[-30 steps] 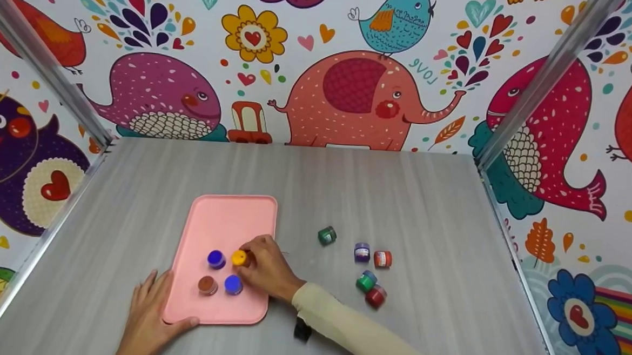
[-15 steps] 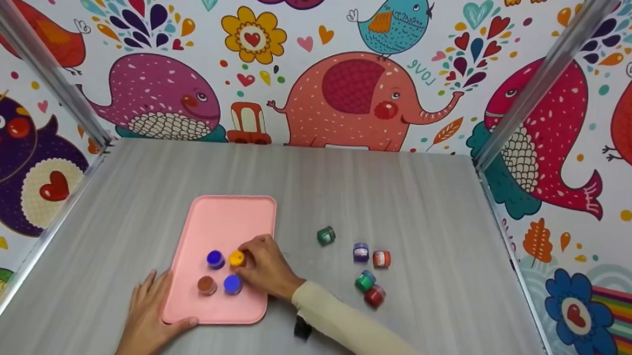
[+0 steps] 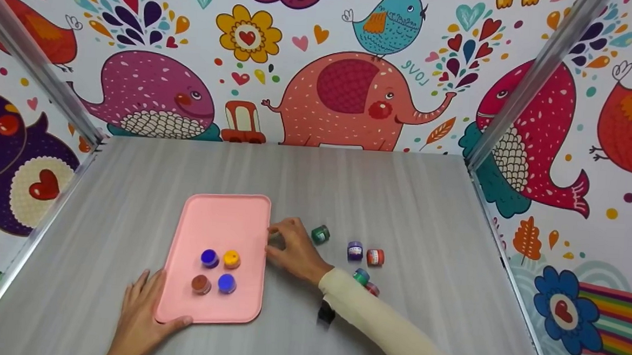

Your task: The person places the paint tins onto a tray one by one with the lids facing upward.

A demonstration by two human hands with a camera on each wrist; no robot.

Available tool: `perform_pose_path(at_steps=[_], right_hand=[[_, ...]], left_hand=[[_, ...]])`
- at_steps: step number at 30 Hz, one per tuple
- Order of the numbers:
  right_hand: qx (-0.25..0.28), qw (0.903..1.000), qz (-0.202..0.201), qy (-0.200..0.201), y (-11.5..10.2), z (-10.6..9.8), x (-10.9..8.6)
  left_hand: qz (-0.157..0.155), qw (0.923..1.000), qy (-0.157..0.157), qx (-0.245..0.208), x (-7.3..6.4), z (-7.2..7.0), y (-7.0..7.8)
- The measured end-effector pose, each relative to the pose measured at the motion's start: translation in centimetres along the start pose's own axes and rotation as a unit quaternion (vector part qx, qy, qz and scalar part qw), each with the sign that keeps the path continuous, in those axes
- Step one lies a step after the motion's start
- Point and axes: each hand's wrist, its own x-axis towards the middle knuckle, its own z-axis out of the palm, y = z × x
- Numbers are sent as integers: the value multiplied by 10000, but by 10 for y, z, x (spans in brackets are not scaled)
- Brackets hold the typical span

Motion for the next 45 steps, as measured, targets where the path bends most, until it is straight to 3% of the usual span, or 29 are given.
perform_pose_path(at_steps=[9, 18, 26, 33, 38, 45], right_hand=[[9, 9991, 223, 351, 22, -40, -8], [-316, 9957, 731, 474, 49, -67, -17], [-281, 9958, 862, 120, 59, -81, -23], [-619, 9953, 589, -445, 65, -90, -25], [-800, 9953, 452, -318, 67, -91, -26], [-860, 9937, 668, -271, 64, -89, -24]], left_hand=[[-78, 9999, -92, -33, 1, 0, 2], [-66, 9999, -136, -57, 3, -2, 3], [231, 9994, 238, -121, 1, 1, -2], [182, 9997, 158, -73, 0, 2, -2], [228, 9995, 196, -112, 1, 2, -1], [189, 9996, 141, -131, 1, 1, -2]])
